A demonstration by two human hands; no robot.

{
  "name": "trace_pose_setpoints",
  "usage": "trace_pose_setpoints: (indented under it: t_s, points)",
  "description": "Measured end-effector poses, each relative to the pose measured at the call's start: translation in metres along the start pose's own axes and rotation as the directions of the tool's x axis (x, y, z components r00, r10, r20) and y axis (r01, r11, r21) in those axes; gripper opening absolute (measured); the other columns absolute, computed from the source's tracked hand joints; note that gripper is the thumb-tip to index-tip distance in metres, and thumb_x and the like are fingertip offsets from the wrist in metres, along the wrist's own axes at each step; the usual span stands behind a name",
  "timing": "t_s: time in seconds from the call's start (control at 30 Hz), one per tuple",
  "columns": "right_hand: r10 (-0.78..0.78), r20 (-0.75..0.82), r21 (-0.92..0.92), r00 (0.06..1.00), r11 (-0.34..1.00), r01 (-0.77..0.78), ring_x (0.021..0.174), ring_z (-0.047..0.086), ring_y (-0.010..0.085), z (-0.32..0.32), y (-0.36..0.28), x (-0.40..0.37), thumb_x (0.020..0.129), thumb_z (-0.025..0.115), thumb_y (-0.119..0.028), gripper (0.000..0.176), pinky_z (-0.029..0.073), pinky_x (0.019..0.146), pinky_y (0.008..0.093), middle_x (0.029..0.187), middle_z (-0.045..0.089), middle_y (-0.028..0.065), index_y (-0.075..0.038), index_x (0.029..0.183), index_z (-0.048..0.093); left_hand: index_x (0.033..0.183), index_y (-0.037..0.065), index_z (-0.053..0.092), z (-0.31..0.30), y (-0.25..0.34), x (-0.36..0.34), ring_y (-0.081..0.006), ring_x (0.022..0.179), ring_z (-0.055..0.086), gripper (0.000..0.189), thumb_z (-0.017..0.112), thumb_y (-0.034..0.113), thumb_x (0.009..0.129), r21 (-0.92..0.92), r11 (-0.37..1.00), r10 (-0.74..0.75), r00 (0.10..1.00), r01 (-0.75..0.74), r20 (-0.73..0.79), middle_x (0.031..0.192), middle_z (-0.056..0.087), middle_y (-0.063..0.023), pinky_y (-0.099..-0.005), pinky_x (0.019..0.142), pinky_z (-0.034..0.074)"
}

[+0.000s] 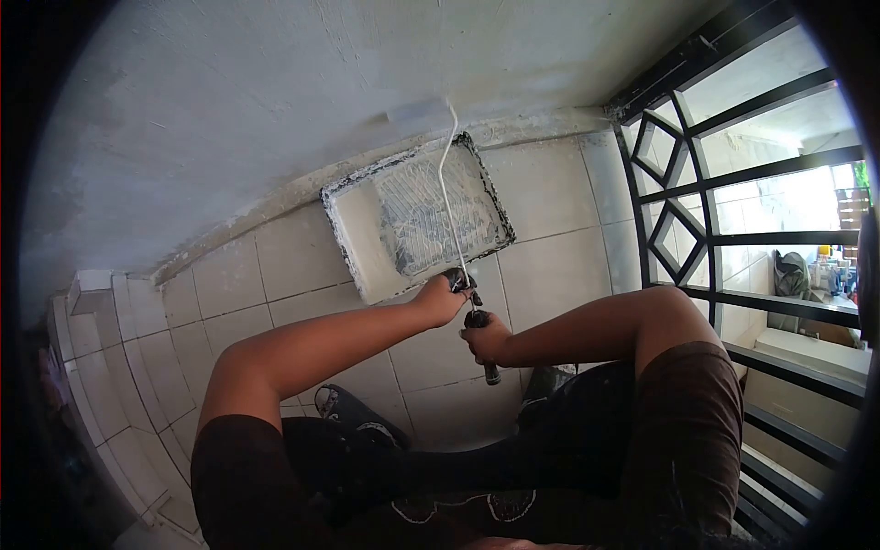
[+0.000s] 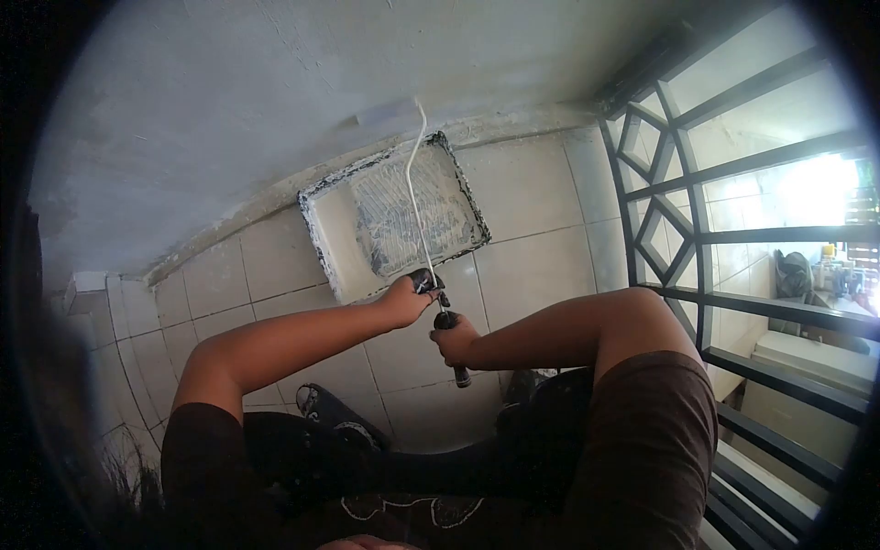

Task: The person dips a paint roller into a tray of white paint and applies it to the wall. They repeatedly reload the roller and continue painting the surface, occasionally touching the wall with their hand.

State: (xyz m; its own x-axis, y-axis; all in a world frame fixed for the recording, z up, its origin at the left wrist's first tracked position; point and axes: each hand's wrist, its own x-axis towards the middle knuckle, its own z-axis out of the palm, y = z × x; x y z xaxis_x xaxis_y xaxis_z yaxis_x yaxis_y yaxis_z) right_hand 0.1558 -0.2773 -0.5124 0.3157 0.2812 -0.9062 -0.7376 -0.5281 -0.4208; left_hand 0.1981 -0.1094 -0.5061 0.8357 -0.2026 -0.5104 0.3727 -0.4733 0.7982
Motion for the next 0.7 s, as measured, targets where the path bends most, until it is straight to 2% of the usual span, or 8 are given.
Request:
trace_pose_setpoints:
  t_s: [0.07, 0.13, 0.23, 0.33, 0.43, 0.53, 0.63, 0.7]
  points:
    - [0.048, 0.003, 0.022, 0.999, 0.999, -0.048, 0.054, 0.052, 0.0171, 0.000, 0.005, 0.008, 0.084, 0.067, -0.015, 0.038, 0.044, 0.043, 0.0355, 0.070, 0.052, 0.0055, -0.013, 0.109, 0.038, 0.100, 0.006, 0.063, 0.007, -0.011, 0.005, -0.0273, 0.081, 0.063, 0.019, 0.064, 0.020, 0.088, -0.008, 0.997, -0.080, 0.996, 0.080, -0.026, 0.088, 0.067, -0.0129, -0.0376, 0.077, 0.048]
    - [0.197, -0.102, 0.172, 0.975, 0.969, -0.178, 0.054, 0.052, 0.0175, 0.008, -0.027, -0.012, 0.084, 0.066, -0.014, 0.038, 0.044, 0.043, 0.0359, 0.070, 0.051, 0.0061, -0.013, 0.110, 0.038, 0.100, 0.006, 0.063, 0.008, -0.024, 0.014, -0.0277, 0.081, 0.062, 0.019, 0.064, 0.021, 0.088, -0.012, 0.993, -0.118, 0.993, 0.118, -0.010, 0.087, 0.067, -0.0132, -0.0377, 0.077, 0.048]
    - [0.201, -0.102, 0.219, 0.974, 0.960, -0.175, 0.053, 0.051, 0.0175, 0.010, -0.031, -0.016, 0.084, 0.066, -0.013, 0.039, 0.043, 0.042, 0.0359, 0.070, 0.051, 0.0062, -0.013, 0.112, 0.038, 0.100, 0.006, 0.062, 0.004, -0.021, 0.008, -0.0272, 0.080, 0.061, 0.020, 0.064, 0.022, 0.088, -0.036, 0.999, -0.039, 0.999, 0.038, -0.026, 0.087, 0.066, -0.0132, -0.0373, 0.076, 0.047]
    - [0.196, -0.044, 0.272, 0.980, 0.946, -0.177, 0.053, 0.051, 0.0173, 0.008, -0.035, -0.023, 0.083, 0.067, -0.013, 0.042, 0.043, 0.042, 0.0355, 0.071, 0.051, 0.0062, -0.013, 0.112, 0.037, 0.099, 0.005, 0.060, 0.000, -0.009, -0.003, -0.0258, 0.078, 0.060, 0.019, 0.062, 0.021, 0.089, -0.038, 0.999, -0.030, 0.999, 0.028, -0.043, 0.086, 0.066, -0.0131, -0.0367, 0.076, 0.047]
    - [0.184, -0.053, 0.240, 0.982, 0.956, -0.166, 0.053, 0.052, 0.0169, 0.010, -0.033, -0.030, 0.082, 0.068, -0.015, 0.045, 0.043, 0.042, 0.0350, 0.070, 0.052, 0.0059, -0.013, 0.112, 0.035, 0.098, 0.004, 0.058, -0.005, -0.003, -0.014, -0.0230, 0.078, 0.059, 0.016, 0.061, 0.018, 0.090, -0.099, 0.991, 0.088, 0.995, -0.092, -0.043, 0.086, 0.065, -0.0127, -0.0363, 0.075, 0.047]
    - [0.165, -0.074, 0.225, 0.984, 0.964, -0.145, 0.058, 0.056, 0.0196, 0.011, -0.023, -0.030, 0.082, 0.067, -0.020, 0.041, 0.048, 0.051, 0.0379, 0.075, 0.056, 0.0069, -0.010, 0.114, 0.043, 0.098, 0.004, 0.057, -0.011, 0.007, -0.023, -0.0208, 0.078, 0.059, 0.013, 0.060, 0.014, 0.091, -0.137, 0.977, 0.157, 0.987, -0.161, -0.039, 0.086, 0.065, -0.0122, -0.0359, 0.075, 0.047]
    - [-0.094, -0.133, 0.174, 0.987, 0.978, 0.116, 0.065, 0.056, 0.0154, 0.009, -0.022, -0.021, 0.083, 0.067, -0.021, 0.037, 0.048, 0.059, 0.0336, 0.077, 0.058, 0.0053, -0.006, 0.110, 0.046, 0.098, 0.002, 0.057, -0.024, 0.020, -0.019, -0.0196, 0.078, 0.058, 0.011, 0.059, 0.010, 0.090, -0.159, 0.916, 0.359, 0.929, -0.369, -0.087, 0.083, 0.064, -0.0118, -0.0352, 0.075, 0.047]
    - [-0.240, -0.186, 0.140, 0.953, 0.953, 0.267, 0.069, 0.055, 0.0129, 0.001, -0.042, -0.007, 0.084, 0.066, -0.021, 0.032, 0.047, 0.063, 0.0317, 0.078, 0.057, 0.0041, -0.004, 0.106, 0.049, 0.097, 0.002, 0.057, -0.037, 0.031, -0.011, -0.0192, 0.077, 0.057, 0.010, 0.059, 0.009, 0.090, -0.130, 0.906, 0.378, 0.908, -0.403, -0.181, 0.083, 0.063, -0.0114, -0.0346, 0.074, 0.047]
